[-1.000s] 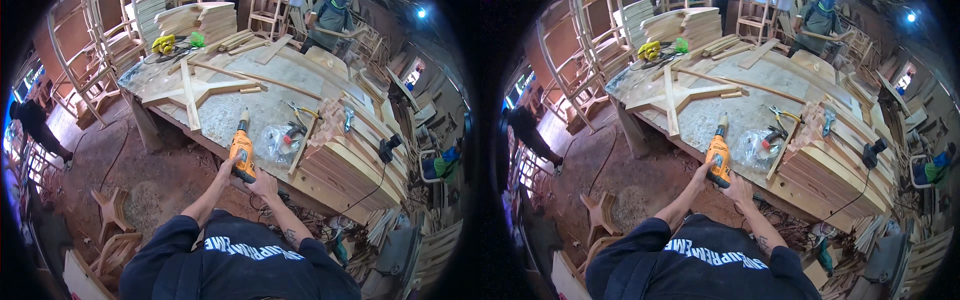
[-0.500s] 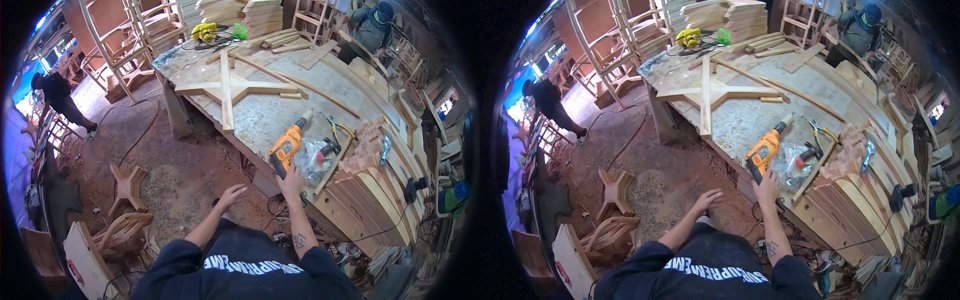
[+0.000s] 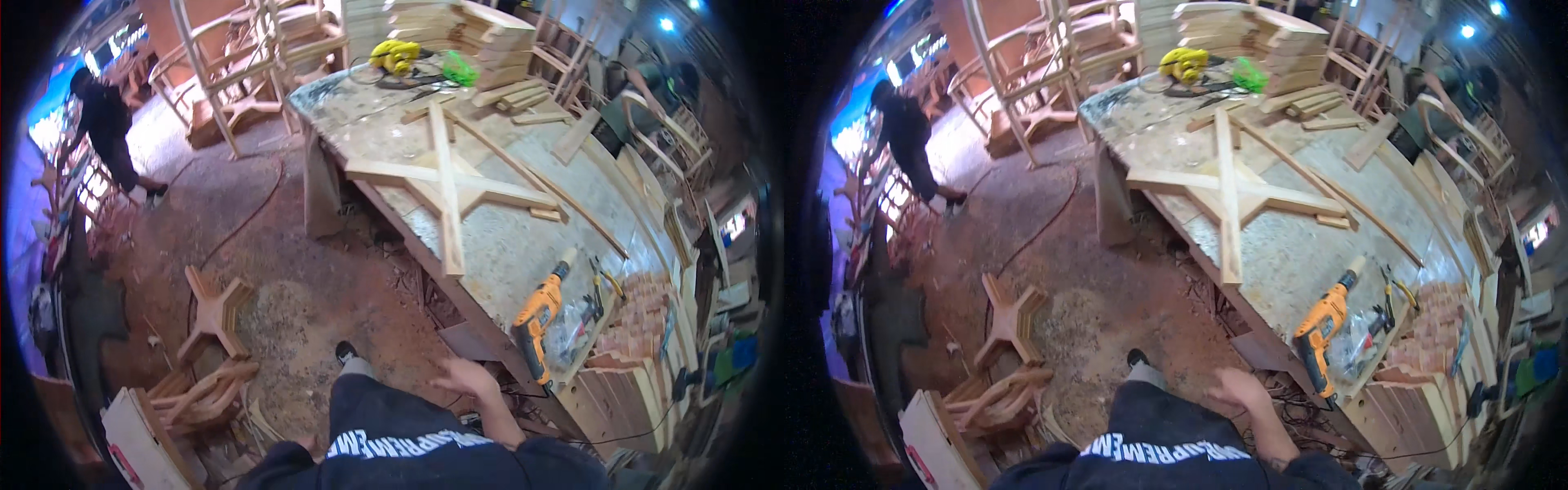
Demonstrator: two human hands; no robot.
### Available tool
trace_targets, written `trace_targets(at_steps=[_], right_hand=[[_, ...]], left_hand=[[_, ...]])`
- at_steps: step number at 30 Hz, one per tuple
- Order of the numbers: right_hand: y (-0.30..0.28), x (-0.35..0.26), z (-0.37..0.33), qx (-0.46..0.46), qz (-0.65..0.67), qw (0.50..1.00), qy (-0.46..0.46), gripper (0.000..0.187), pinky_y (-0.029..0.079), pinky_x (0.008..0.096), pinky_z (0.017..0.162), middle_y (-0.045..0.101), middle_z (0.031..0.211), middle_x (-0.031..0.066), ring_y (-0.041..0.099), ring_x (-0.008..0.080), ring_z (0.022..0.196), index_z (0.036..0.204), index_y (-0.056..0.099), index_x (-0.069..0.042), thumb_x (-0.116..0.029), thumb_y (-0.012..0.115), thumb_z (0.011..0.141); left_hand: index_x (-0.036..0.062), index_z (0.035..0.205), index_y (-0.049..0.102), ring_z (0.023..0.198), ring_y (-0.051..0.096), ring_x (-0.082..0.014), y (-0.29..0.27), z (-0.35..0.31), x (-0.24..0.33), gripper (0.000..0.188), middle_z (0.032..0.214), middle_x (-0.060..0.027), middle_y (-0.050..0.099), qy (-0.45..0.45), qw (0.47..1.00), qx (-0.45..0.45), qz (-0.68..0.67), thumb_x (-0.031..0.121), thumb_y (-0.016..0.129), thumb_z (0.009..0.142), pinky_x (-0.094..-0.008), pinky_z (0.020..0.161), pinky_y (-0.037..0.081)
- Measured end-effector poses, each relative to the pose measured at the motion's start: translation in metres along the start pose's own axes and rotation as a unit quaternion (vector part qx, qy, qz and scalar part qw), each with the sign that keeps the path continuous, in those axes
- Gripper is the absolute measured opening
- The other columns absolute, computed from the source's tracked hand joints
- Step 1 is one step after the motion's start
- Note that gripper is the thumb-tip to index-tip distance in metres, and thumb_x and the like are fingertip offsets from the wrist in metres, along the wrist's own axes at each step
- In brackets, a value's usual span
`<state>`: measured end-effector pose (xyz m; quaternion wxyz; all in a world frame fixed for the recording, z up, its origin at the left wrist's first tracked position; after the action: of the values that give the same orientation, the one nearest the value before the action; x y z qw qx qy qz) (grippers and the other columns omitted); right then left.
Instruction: The person sands the ends of wooden frame pieces using an electric drill, test-fits the cross-shaped base onto a wooden structure, and aligns and fits the wooden frame pieces together on a workbench by hand.
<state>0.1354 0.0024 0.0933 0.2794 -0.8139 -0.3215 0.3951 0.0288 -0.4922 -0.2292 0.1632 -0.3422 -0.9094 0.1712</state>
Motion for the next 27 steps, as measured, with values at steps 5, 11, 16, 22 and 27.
trace_targets(at_steps=[5,11,16,22,27], right_hand=[[-0.088,-0.085,0.090,0.158,0.000,0.978,-0.137,0.053,0.048,0.0455,0.087,0.061,0.112,0.0207,0.060,0.0374,0.102,0.121,0.057,-0.004,-0.043,0.062,0.085],[-0.144,-0.108,0.123,0.158,-0.077,0.981,-0.080,0.055,0.048,0.0412,0.087,0.059,0.116,0.0197,0.059,0.0358,0.103,0.126,0.054,-0.004,-0.040,0.063,0.086],[-0.178,-0.090,0.143,0.157,0.090,0.983,0.019,0.052,0.049,0.0426,0.085,0.064,0.109,0.0212,0.062,0.0371,0.098,0.119,0.058,-0.003,-0.040,0.065,0.084],[-0.238,-0.019,0.225,0.337,0.128,0.930,0.074,0.058,0.049,0.0412,0.087,0.064,0.111,0.0215,0.062,0.0368,0.101,0.120,0.059,-0.001,-0.044,0.066,0.082],[-0.301,0.052,0.341,0.482,0.037,0.863,0.149,0.070,0.046,0.0438,0.090,0.060,0.116,0.0223,0.059,0.0370,0.107,0.129,0.051,0.001,-0.047,0.067,0.080]], left_hand=[[-0.0003,0.104,0.066,0.075,0.065,-0.0290,0.004,0.034,0.136,0.043,0.089,-0.0208,0.068,0.232,0.972,-0.001,0.046,0.039,0.061,0.087,-0.0403,0.068,0.051],[0.0019,0.101,0.064,0.070,0.061,-0.0152,-0.055,0.018,0.370,0.032,0.082,-0.0061,0.065,0.374,0.921,-0.004,-0.105,0.032,0.062,0.090,-0.0302,0.059,0.049],[0.0031,0.115,0.062,0.082,0.063,-0.0142,-0.063,-0.008,0.468,0.035,0.096,-0.0058,0.067,0.377,0.898,-0.107,-0.200,0.029,0.061,0.092,-0.0297,0.066,0.052],[0.0035,0.127,0.054,0.091,0.063,-0.0178,-0.027,-0.083,0.561,0.044,0.109,-0.0100,0.065,0.351,0.895,-0.228,-0.157,0.033,0.060,0.094,-0.0325,0.073,0.056],[0.0047,0.133,0.048,0.102,0.061,-0.0206,0.010,-0.130,0.657,0.048,0.122,-0.0110,0.059,0.338,0.885,-0.258,-0.186,0.034,0.058,0.096,-0.0363,0.083,0.054]])
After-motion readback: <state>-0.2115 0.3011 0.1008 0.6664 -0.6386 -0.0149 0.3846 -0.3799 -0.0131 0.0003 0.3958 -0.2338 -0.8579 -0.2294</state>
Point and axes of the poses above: each hand's wrist, its own z-axis towards the middle knuckle, its own y-axis out of the palm, x = y × z, the point moved 1 cm from there along z, towards the middle knuckle
